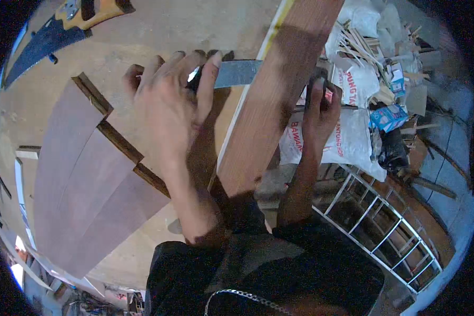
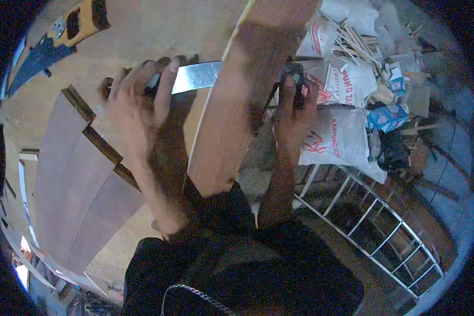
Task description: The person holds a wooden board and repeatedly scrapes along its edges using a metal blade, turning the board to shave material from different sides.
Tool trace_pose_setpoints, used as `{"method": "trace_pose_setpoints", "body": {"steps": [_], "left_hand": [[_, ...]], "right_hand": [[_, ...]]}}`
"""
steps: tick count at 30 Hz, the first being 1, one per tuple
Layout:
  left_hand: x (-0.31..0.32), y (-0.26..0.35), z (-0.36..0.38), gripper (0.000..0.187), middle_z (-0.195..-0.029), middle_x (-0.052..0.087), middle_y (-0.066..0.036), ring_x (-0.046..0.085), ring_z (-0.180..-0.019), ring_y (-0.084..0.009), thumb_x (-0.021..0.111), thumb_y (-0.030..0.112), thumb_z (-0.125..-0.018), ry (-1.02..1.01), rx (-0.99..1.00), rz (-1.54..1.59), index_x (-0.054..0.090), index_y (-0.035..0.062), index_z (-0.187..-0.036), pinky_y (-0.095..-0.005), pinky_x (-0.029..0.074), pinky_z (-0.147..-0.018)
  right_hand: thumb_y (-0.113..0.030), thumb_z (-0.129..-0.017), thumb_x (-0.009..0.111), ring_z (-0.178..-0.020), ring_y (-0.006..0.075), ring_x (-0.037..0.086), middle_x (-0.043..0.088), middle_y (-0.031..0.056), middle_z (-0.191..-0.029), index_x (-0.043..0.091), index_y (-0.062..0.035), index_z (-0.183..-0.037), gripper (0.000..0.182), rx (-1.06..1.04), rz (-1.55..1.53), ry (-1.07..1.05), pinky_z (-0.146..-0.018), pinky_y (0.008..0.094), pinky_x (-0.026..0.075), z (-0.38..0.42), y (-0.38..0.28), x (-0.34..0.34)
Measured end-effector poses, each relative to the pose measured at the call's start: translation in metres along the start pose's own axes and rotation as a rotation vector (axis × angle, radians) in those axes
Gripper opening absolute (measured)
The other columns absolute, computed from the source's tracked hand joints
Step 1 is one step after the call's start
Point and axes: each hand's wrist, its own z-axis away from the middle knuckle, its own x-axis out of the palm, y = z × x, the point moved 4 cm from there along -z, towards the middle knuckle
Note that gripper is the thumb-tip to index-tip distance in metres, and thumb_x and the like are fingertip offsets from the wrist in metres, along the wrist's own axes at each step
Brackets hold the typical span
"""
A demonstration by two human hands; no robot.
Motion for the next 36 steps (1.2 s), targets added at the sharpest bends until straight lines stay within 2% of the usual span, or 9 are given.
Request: {"method": "trace_pose_setpoints", "body": {"steps": [10, 12, 16, 17, 22, 26, 29, 33, 36], "left_hand": [[0.009, 0.013, 0.005, 0.029, -0.103, 0.068, -0.010, 0.056, -0.106, -0.0314, 0.059, 0.037, -0.090, 0.166, 0.139, -0.127, 0.072, 0.0111, -0.096, -0.0491, 0.025, -0.106], [0.003, 0.029, 0.008, 0.028, -0.111, 0.065, -0.010, 0.051, -0.115, -0.0304, 0.058, 0.035, -0.091, 0.018, 0.004, -0.080, 0.071, 0.0116, -0.100, -0.0519, 0.017, -0.111], [0.015, 0.007, 0.015, 0.032, -0.124, 0.060, -0.009, 0.046, -0.125, -0.0301, 0.056, 0.034, -0.092, 0.015, 0.095, -0.135, 0.066, 0.0132, -0.115, -0.0561, 0.012, -0.112], [0.019, 0.005, 0.016, 0.035, -0.129, 0.057, -0.009, 0.043, -0.129, -0.0309, 0.055, 0.035, -0.093, 0.071, 0.150, -0.054, 0.063, 0.0141, -0.121, -0.0572, 0.010, -0.112], [0.024, 0.012, 0.016, 0.041, -0.138, 0.051, -0.010, 0.034, -0.138, -0.0352, 0.053, 0.036, -0.094, 0.090, 0.193, -0.084, 0.057, 0.0131, -0.128, -0.0615, 0.009, -0.112], [0.033, 0.023, -0.001, 0.039, -0.135, 0.052, -0.012, 0.034, -0.137, -0.0367, 0.052, 0.037, -0.095, 0.104, 0.249, -0.058, 0.059, 0.0123, -0.125, -0.0633, 0.011, -0.111], [0.031, 0.026, -0.005, 0.040, -0.132, 0.053, -0.014, 0.037, -0.133, -0.0379, 0.053, 0.042, -0.095, 0.110, 0.247, 0.118, 0.061, 0.0122, -0.120, -0.0635, 0.013, -0.110], [0.036, 0.025, -0.029, 0.041, -0.117, 0.060, -0.012, 0.046, -0.121, -0.0354, 0.055, 0.047, -0.093, 0.128, 0.201, -0.134, 0.067, 0.0104, -0.107, -0.0565, 0.018, -0.111], [0.046, 0.018, -0.043, 0.040, -0.106, 0.062, -0.011, 0.051, -0.111, -0.0337, 0.056, 0.047, -0.092, 0.084, 0.265, -0.082, 0.069, 0.0097, -0.100, -0.0528, 0.023, -0.107]], "right_hand": [[-0.030, -0.097, 0.060, -0.071, 0.0066, 0.052, 0.062, 0.0044, -0.092, 0.053, -0.0035, -0.118, 0.035, 0.021, -0.039, 0.028, -0.059, 0.0229, 0.043, 0.008, -0.004, -0.009], [-0.033, -0.094, 0.064, -0.097, 0.0194, 0.061, 0.063, 0.0164, -0.109, 0.049, 0.0023, -0.125, 0.049, 0.395, -0.106, -0.243, -0.082, 0.0317, 0.049, -0.003, -0.001, -0.015], [-0.034, -0.090, 0.068, -0.098, 0.0175, 0.060, 0.064, 0.0121, -0.106, 0.049, 0.0045, -0.129, 0.058, 0.290, -0.091, -0.519, -0.086, 0.0294, 0.047, -0.032, -0.014, -0.008], [-0.034, -0.090, 0.068, -0.086, 0.0153, 0.063, 0.065, 0.0071, -0.095, 0.055, 0.0018, -0.116, 0.046, 0.142, -0.189, -0.285, -0.072, 0.0296, 0.052, -0.030, 0.018, -0.003], [-0.035, -0.093, 0.064, -0.056, 0.0136, 0.060, 0.062, 0.0068, -0.095, 0.052, 0.0022, -0.116, 0.045, 0.283, -0.168, -0.322, -0.035, 0.0279, 0.048, -0.007, -0.014, -0.013], [-0.031, -0.098, 0.057, -0.086, 0.0136, 0.058, 0.058, 0.0062, -0.103, 0.049, -0.0019, -0.123, 0.039, 0.010, -0.208, -0.207, -0.060, 0.0291, 0.053, 0.002, 0.012, -0.008], [-0.029, -0.099, 0.056, -0.091, 0.0151, 0.054, 0.057, 0.0081, -0.105, 0.050, -0.0024, -0.125, 0.038, 0.374, -0.507, -0.324, -0.071, 0.0300, 0.052, 0.009, 0.010, -0.005], [-0.035, -0.098, 0.057, -0.095, 0.0178, 0.057, 0.058, 0.0095, -0.107, 0.048, -0.0030, -0.129, 0.046, 0.714, -0.625, -0.366, -0.077, 0.0301, 0.051, 0.017, 0.011, 0.000], [-0.044, -0.096, 0.057, -0.091, 0.0193, 0.061, 0.059, 0.0108, -0.108, 0.046, -0.0042, -0.133, 0.056, 0.293, -0.225, -0.044, -0.069, 0.0298, 0.053, 0.019, 0.039, -0.001]]}}
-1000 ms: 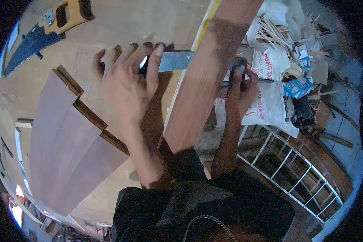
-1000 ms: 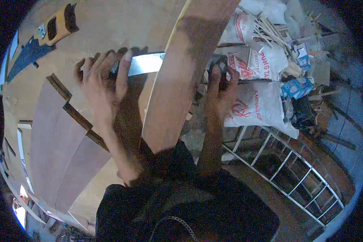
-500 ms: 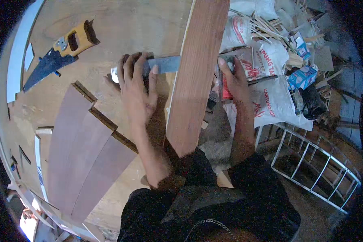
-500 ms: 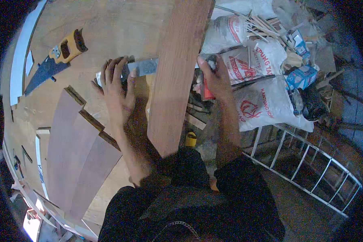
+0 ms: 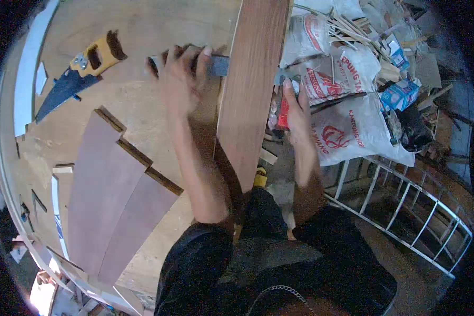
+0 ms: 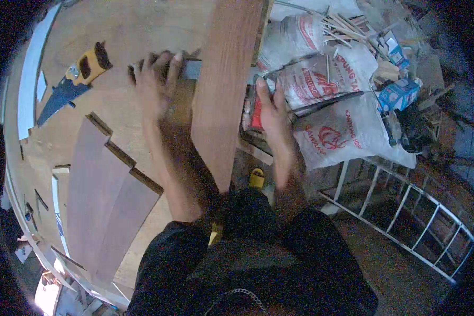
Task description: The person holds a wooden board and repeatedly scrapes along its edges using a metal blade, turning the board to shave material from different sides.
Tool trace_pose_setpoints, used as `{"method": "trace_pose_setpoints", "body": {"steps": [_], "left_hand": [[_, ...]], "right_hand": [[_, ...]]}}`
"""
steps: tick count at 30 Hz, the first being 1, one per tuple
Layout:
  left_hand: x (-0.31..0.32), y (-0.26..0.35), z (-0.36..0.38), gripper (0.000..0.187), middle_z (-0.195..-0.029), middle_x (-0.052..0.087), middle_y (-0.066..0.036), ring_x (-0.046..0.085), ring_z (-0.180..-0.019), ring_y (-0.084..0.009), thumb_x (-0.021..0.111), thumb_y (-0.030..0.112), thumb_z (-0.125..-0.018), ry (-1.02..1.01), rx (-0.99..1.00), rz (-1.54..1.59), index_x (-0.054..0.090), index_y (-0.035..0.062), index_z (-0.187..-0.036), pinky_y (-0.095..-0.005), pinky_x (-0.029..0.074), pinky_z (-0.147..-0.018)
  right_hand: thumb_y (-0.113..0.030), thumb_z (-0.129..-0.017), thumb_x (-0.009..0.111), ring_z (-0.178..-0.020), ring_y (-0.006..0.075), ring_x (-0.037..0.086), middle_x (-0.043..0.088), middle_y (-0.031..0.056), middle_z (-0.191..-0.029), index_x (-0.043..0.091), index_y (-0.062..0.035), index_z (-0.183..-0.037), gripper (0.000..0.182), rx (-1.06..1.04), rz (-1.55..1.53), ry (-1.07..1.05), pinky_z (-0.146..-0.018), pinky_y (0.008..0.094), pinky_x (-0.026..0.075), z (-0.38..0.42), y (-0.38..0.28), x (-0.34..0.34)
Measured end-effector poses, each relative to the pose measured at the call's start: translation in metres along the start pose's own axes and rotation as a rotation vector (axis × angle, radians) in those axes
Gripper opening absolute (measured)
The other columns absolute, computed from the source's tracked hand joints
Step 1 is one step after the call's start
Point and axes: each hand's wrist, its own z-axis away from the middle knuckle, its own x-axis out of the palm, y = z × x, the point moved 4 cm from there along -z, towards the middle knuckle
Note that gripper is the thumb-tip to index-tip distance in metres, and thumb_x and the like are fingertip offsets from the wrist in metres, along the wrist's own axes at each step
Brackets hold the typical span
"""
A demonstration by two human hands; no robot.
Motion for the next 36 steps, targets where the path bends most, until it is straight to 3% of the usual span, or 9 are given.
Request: {"method": "trace_pose_setpoints", "body": {"steps": [4, 6, 10, 12, 19, 26, 30, 33, 36], "left_hand": [[0.002, 0.004, 0.004, 0.039, -0.099, 0.063, -0.010, 0.052, -0.103, -0.0327, 0.055, 0.046, -0.093, -0.061, 0.055, 0.047, 0.070, 0.0097, -0.098, -0.0506, 0.026, -0.103], [-0.001, 0.010, 0.007, 0.039, -0.098, 0.063, -0.010, 0.052, -0.101, -0.0323, 0.055, 0.045, -0.093, -0.062, 0.090, 0.064, 0.071, 0.0098, -0.098, -0.0499, 0.027, -0.101], [-0.002, 0.025, 0.006, 0.037, -0.097, 0.062, -0.010, 0.052, -0.101, -0.0320, 0.056, 0.043, -0.093, -0.042, 0.098, 0.052, 0.071, 0.0097, -0.098, -0.0479, 0.027, -0.100], [0.001, 0.028, 0.005, 0.036, -0.097, 0.063, -0.009, 0.053, -0.100, -0.0320, 0.057, 0.043, -0.092, -0.071, 0.093, 0.031, 0.071, 0.0103, -0.099, -0.0480, 0.028, -0.099], [-0.003, 0.024, 0.012, 0.034, -0.096, 0.066, -0.008, 0.056, -0.096, -0.0317, 0.058, 0.042, -0.092, -0.158, 0.003, 0.040, 0.071, 0.0123, -0.100, -0.0485, 0.032, -0.096], [-0.032, 0.016, 0.057, 0.031, -0.097, 0.068, -0.009, 0.060, -0.093, -0.0309, 0.059, 0.042, -0.091, -0.086, -0.134, -0.064, 0.072, 0.0147, -0.101, -0.0479, 0.036, -0.092], [-0.031, 0.006, 0.057, 0.030, -0.098, 0.069, -0.010, 0.062, -0.093, -0.0316, 0.060, 0.041, -0.091, -0.079, -0.145, 0.007, 0.072, 0.0141, -0.100, -0.0451, 0.038, -0.094], [-0.035, 0.002, 0.057, 0.030, -0.096, 0.070, -0.012, 0.065, -0.088, -0.0331, 0.059, 0.037, -0.092, -0.167, -0.221, 0.170, 0.072, 0.0110, -0.099, -0.0427, 0.044, -0.086], [-0.039, -0.005, 0.060, 0.027, -0.094, 0.070, -0.015, 0.067, -0.083, -0.0339, 0.061, 0.031, -0.091, -0.188, -0.216, 0.392, 0.072, 0.0072, -0.098, -0.0398, 0.048, -0.076]], "right_hand": [[-0.049, -0.095, 0.055, -0.068, 0.0143, 0.061, 0.058, 0.0116, -0.103, 0.044, -0.0027, -0.134, 0.062, -0.199, 0.420, 0.061, -0.048, 0.0279, 0.049, 0.013, -0.003, 0.003], [-0.046, -0.097, 0.054, -0.087, 0.0182, 0.061, 0.057, 0.0146, -0.112, 0.043, -0.0023, -0.136, 0.059, 0.253, -0.133, -0.145, -0.071, 0.0314, 0.053, 0.038, -0.021, -0.004], [-0.040, -0.098, 0.054, -0.083, 0.0181, 0.060, 0.062, 0.0132, -0.102, 0.045, -0.0020, -0.133, 0.052, 0.379, -0.204, -0.093, -0.072, 0.0329, 0.052, 0.048, -0.012, -0.004], [-0.037, -0.099, 0.055, -0.092, 0.0206, 0.061, 0.063, 0.0129, -0.101, 0.046, -0.0020, -0.131, 0.049, 0.052, -0.103, 0.011, -0.082, 0.0342, 0.050, 0.037, -0.003, -0.008], [-0.042, -0.099, 0.052, -0.114, 0.0238, 0.054, 0.058, 0.0162, -0.122, 0.048, -0.0006, -0.135, 0.055, 0.153, 0.039, 0.030, -0.100, 0.0359, 0.040, 0.031, -0.014, -0.013], [-0.051, -0.098, 0.048, -0.113, 0.0263, 0.055, 0.058, 0.0186, -0.122, 0.052, -0.0016, -0.132, 0.060, 0.053, 0.176, -0.463, -0.099, 0.0381, 0.040, -0.041, -0.045, -0.007], [-0.056, -0.096, 0.048, -0.115, 0.0256, 0.054, 0.058, 0.0191, -0.123, 0.053, -0.0003, -0.131, 0.066, -0.088, 0.503, -0.353, -0.099, 0.0365, 0.040, -0.049, -0.042, -0.016], [-0.057, -0.095, 0.049, -0.113, 0.0264, 0.053, 0.058, 0.0186, -0.119, 0.054, 0.0009, -0.129, 0.068, 0.206, 0.380, -0.429, -0.100, 0.0380, 0.038, -0.053, -0.028, -0.014], [-0.050, -0.097, 0.051, -0.087, 0.0212, 0.057, 0.060, 0.0119, -0.097, 0.058, 0.0011, -0.116, 0.056, 0.028, 0.483, -0.303, -0.083, 0.0358, 0.045, -0.057, -0.024, -0.018]]}}
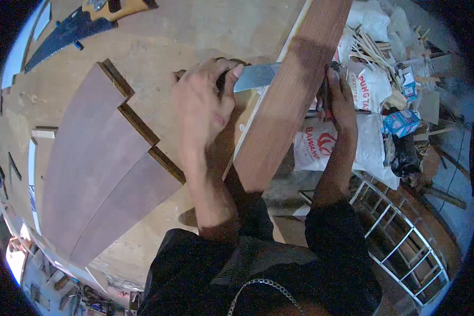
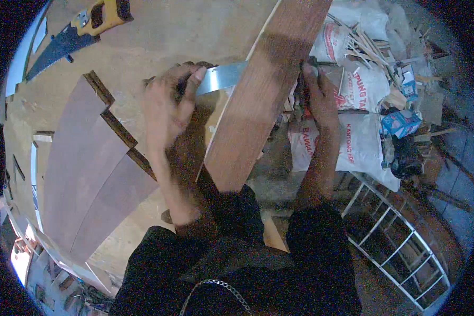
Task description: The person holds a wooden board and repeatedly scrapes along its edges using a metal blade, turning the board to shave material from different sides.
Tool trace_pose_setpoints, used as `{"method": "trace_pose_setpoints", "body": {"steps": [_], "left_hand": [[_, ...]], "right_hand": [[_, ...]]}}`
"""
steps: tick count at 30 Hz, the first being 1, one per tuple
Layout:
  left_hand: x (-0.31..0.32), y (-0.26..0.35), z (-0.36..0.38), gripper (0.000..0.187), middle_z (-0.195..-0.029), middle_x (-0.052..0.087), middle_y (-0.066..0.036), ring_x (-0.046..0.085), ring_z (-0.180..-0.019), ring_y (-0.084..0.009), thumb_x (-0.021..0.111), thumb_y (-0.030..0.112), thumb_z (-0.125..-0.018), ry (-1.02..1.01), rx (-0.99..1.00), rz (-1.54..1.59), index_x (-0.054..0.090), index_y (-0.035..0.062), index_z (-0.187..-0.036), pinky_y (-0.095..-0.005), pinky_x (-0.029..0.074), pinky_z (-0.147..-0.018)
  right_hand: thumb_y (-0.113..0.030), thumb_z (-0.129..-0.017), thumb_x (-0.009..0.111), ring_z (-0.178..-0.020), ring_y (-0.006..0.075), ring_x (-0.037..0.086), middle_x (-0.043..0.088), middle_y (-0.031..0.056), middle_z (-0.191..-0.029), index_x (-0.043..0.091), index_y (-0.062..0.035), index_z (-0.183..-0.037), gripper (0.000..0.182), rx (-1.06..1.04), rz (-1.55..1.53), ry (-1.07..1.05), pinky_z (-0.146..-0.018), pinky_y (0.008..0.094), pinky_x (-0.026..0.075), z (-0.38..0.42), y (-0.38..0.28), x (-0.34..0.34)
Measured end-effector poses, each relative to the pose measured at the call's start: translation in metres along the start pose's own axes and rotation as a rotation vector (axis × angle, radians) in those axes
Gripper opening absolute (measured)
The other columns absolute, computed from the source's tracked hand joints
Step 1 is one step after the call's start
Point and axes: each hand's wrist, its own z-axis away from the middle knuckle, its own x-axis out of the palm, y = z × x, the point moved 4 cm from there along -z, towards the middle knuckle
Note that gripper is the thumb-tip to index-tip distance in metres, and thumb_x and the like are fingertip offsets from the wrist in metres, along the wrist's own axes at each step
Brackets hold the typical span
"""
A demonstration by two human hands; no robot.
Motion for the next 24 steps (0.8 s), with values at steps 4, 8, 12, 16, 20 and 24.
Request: {"method": "trace_pose_setpoints", "body": {"steps": [4, 8, 12, 16, 20, 24], "left_hand": [[-0.011, 0.008, 0.008, 0.022, -0.093, 0.070, -0.016, 0.067, -0.082, -0.0330, 0.062, 0.024, -0.091, -0.059, -0.139, 0.104, 0.072, 0.0060, -0.098, -0.0370, 0.050, -0.073], [-0.012, 0.004, 0.016, 0.019, -0.091, 0.070, -0.015, 0.067, -0.080, -0.0324, 0.063, 0.021, -0.090, -0.070, -0.175, 0.121, 0.072, 0.0075, -0.098, -0.0359, 0.051, -0.072], [-0.013, 0.005, 0.020, 0.020, -0.090, 0.070, -0.014, 0.067, -0.077, -0.0324, 0.062, 0.023, -0.090, -0.071, -0.199, 0.028, 0.072, 0.0078, -0.099, -0.0355, 0.051, -0.069], [-0.004, 0.007, 0.012, 0.022, -0.095, 0.070, -0.012, 0.066, -0.090, -0.0326, 0.062, 0.025, -0.089, -0.059, -0.249, 0.044, 0.071, 0.0098, -0.101, -0.0387, 0.049, -0.084], [0.012, 0.025, -0.001, 0.023, -0.107, 0.063, -0.009, 0.052, -0.113, -0.0332, 0.063, 0.028, -0.087, 0.157, 0.194, -0.237, 0.068, 0.0117, -0.102, -0.0518, 0.021, -0.111], [0.014, 0.032, -0.005, 0.022, -0.101, 0.064, -0.009, 0.054, -0.104, -0.0314, 0.063, 0.028, -0.088, 0.171, 0.302, -0.274, 0.069, 0.0113, -0.100, -0.0484, 0.025, -0.108]], "right_hand": [[-0.045, -0.098, 0.052, -0.067, 0.0144, 0.051, 0.057, 0.0039, -0.079, 0.059, -0.0033, -0.104, 0.043, -0.042, -0.106, -0.066, -0.065, 0.0293, 0.043, 0.000, -0.018, 0.002], [-0.045, -0.098, 0.052, -0.060, 0.0107, 0.049, 0.056, 0.0016, -0.074, 0.059, -0.0061, -0.102, 0.040, -0.017, -0.153, -0.123, -0.055, 0.0253, 0.040, -0.004, -0.017, 0.006], [-0.045, -0.098, 0.053, -0.047, 0.0063, 0.041, 0.052, -0.0022, -0.065, 0.059, -0.0071, -0.101, 0.039, -0.142, -0.172, -0.145, -0.042, 0.0248, 0.031, -0.014, -0.018, 0.003], [-0.046, -0.099, 0.050, -0.054, 0.0084, 0.048, 0.056, 0.0009, -0.074, 0.058, -0.0047, -0.112, 0.044, -0.026, -0.139, -0.118, -0.048, 0.0241, 0.037, 0.017, -0.007, 0.011], [-0.046, -0.100, 0.049, -0.078, 0.0165, 0.058, 0.060, 0.0075, -0.094, 0.054, -0.0024, -0.125, 0.051, 0.103, -0.313, 0.119, -0.068, 0.0281, 0.045, 0.067, 0.009, 0.010], [-0.046, -0.100, 0.048, -0.084, 0.0187, 0.060, 0.061, 0.0097, -0.097, 0.053, -0.0019, -0.128, 0.053, 0.136, -0.336, 0.171, -0.074, 0.0296, 0.047, 0.077, 0.013, 0.014]]}}
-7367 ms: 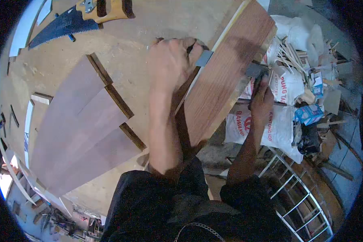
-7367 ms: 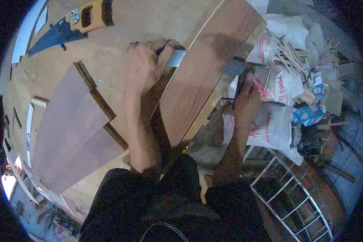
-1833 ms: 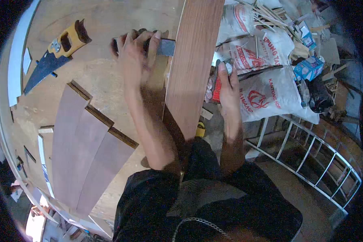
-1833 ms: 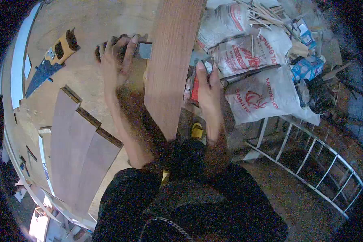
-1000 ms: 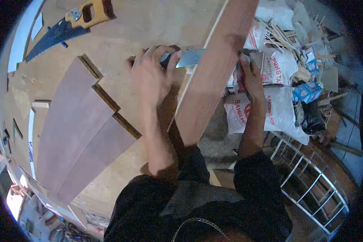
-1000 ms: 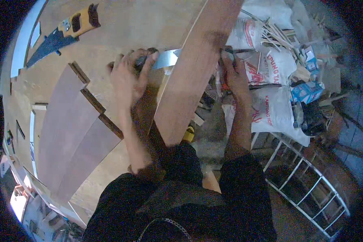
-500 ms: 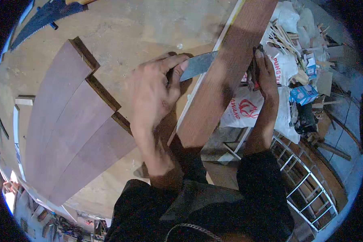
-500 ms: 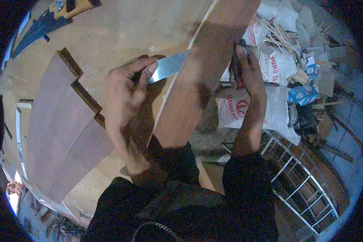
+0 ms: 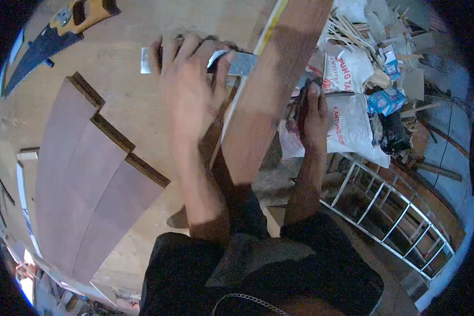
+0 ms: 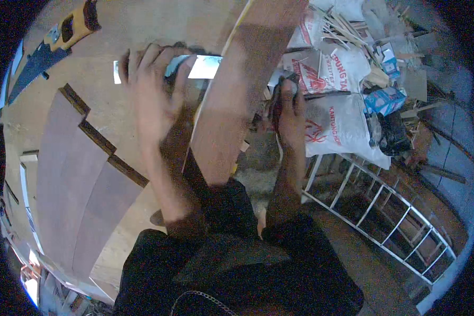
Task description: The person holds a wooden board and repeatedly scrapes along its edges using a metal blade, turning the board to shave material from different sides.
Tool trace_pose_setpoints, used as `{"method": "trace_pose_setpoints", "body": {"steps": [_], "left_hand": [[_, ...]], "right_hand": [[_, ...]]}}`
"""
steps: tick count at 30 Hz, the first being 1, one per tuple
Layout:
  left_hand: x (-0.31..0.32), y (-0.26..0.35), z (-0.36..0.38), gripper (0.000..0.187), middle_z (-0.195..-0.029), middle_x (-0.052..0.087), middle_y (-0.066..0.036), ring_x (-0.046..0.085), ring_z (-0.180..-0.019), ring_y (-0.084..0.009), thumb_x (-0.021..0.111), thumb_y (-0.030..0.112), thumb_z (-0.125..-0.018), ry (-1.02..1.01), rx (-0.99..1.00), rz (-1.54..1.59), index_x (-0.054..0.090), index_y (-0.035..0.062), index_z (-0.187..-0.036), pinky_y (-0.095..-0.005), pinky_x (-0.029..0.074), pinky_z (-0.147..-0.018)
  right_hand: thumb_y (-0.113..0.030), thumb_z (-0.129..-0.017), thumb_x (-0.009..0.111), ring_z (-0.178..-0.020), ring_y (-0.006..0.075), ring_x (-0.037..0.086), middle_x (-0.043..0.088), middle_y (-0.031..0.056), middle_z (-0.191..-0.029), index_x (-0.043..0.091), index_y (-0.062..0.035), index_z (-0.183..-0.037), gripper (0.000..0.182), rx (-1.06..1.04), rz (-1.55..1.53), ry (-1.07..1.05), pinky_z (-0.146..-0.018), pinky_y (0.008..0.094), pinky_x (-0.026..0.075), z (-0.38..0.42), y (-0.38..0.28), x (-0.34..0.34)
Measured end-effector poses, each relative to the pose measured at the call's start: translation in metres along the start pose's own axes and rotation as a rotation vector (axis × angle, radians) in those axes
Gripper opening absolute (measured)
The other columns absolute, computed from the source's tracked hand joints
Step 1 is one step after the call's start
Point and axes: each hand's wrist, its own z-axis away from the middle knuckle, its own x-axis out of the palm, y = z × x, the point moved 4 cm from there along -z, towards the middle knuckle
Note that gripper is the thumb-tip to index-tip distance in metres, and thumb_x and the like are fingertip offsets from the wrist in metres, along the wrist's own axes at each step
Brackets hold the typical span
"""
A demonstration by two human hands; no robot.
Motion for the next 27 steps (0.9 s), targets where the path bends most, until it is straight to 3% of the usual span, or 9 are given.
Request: {"method": "trace_pose_setpoints", "body": {"steps": [4, 6, 7, 10, 12, 14, 21, 24, 27], "left_hand": [[0.002, 0.001, -0.005, 0.022, -0.097, 0.066, -0.009, 0.054, -0.103, -0.0299, 0.062, 0.032, -0.089, -0.031, -0.048, -0.024, 0.071, 0.0123, -0.095, -0.0474, 0.026, -0.107], [0.006, 0.001, -0.005, 0.021, -0.104, 0.067, -0.008, 0.055, -0.107, -0.0291, 0.062, 0.032, -0.090, 0.032, -0.016, -0.130, 0.072, 0.0135, -0.094, -0.0472, 0.024, -0.109], [0.007, 0.004, -0.005, 0.019, -0.112, 0.068, -0.009, 0.055, -0.112, -0.0294, 0.063, 0.031, -0.089, 0.084, -0.005, -0.178, 0.072, 0.0144, -0.094, -0.0469, 0.023, -0.112], [0.010, 0.003, -0.009, 0.019, -0.116, 0.067, -0.011, 0.053, -0.115, -0.0318, 0.064, 0.031, -0.089, 0.012, 0.000, -0.110, 0.072, 0.0146, -0.096, -0.0474, 0.021, -0.113], [0.013, 0.003, -0.003, 0.022, -0.114, 0.066, -0.012, 0.053, -0.115, -0.0317, 0.064, 0.029, -0.088, -0.018, 0.006, -0.163, 0.072, 0.0115, -0.098, -0.0477, 0.021, -0.114], [0.013, -0.002, -0.006, 0.024, -0.108, 0.066, -0.012, 0.053, -0.111, -0.0322, 0.064, 0.028, -0.088, -0.039, -0.059, -0.075, 0.071, 0.0071, -0.098, -0.0481, 0.020, -0.114], [0.024, 0.025, -0.012, 0.028, -0.099, 0.063, -0.015, 0.052, -0.102, -0.0355, 0.059, 0.029, -0.088, -0.093, -0.034, -0.061, 0.068, 0.0037, -0.097, -0.0501, 0.020, -0.112], [0.031, 0.017, -0.010, 0.029, -0.093, 0.062, -0.015, 0.053, -0.099, -0.0336, 0.058, 0.031, -0.088, 0.023, 0.087, -0.084, 0.067, 0.0039, -0.091, -0.0480, 0.025, -0.107], [0.024, 0.028, -0.008, 0.032, -0.091, 0.063, -0.013, 0.055, -0.096, -0.0316, 0.056, 0.036, -0.090, -0.147, -0.175, -0.020, 0.067, 0.0055, -0.089, -0.0453, 0.030, -0.099]], "right_hand": [[-0.049, -0.096, 0.054, -0.066, 0.0114, 0.053, 0.057, 0.0028, -0.079, 0.058, -0.0052, -0.112, 0.047, 0.048, -0.163, -0.043, -0.058, 0.0263, 0.044, 0.004, 0.006, 0.004], [-0.051, -0.095, 0.055, -0.079, 0.0126, 0.055, 0.059, 0.0052, -0.091, 0.056, -0.0044, -0.124, 0.054, 0.153, -0.160, -0.087, -0.070, 0.0292, 0.045, 0.003, 0.018, 0.004], [-0.049, -0.097, 0.053, -0.065, 0.0113, 0.052, 0.058, 0.0041, -0.082, 0.055, -0.0040, -0.118, 0.050, -0.042, -0.051, 0.049, -0.056, 0.0285, 0.042, 0.001, 0.017, 0.005], [-0.043, -0.100, 0.049, -0.062, 0.0147, 0.056, 0.057, 0.0060, -0.083, 0.052, -0.0015, -0.121, 0.047, 0.072, -0.145, 0.018, -0.055, 0.0306, 0.047, 0.032, 0.002, 0.013], [-0.039, -0.102, 0.047, -0.078, 0.0195, 0.057, 0.057, 0.0086, -0.091, 0.051, -0.0005, -0.125, 0.045, 0.212, -0.277, -0.009, -0.072, 0.0338, 0.048, 0.039, 0.019, 0.015], [-0.036, -0.103, 0.046, -0.091, 0.0203, 0.053, 0.057, 0.0098, -0.097, 0.051, -0.0005, -0.125, 0.042, 0.058, -0.145, -0.012, -0.084, 0.0339, 0.043, 0.029, 0.026, 0.012], [-0.043, -0.103, 0.042, -0.114, 0.0243, 0.049, 0.056, 0.0159, -0.123, 0.048, 0.0015, -0.131, 0.053, 0.120, -0.045, 0.182, -0.101, 0.0354, 0.035, 0.051, 0.050, 0.000], [-0.046, -0.101, 0.046, -0.087, 0.0098, 0.050, 0.055, 0.0011, -0.092, 0.056, -0.0009, -0.121, 0.050, 0.025, -0.209, 0.084, -0.079, 0.0267, 0.042, 0.040, 0.047, 0.001], [-0.043, -0.101, 0.047, -0.086, 0.0148, 0.057, 0.060, 0.0068, -0.095, 0.055, -0.0011, -0.120, 0.047, -0.050, -0.018, 0.116, -0.078, 0.0292, 0.045, 0.022, 0.036, -0.009]]}}
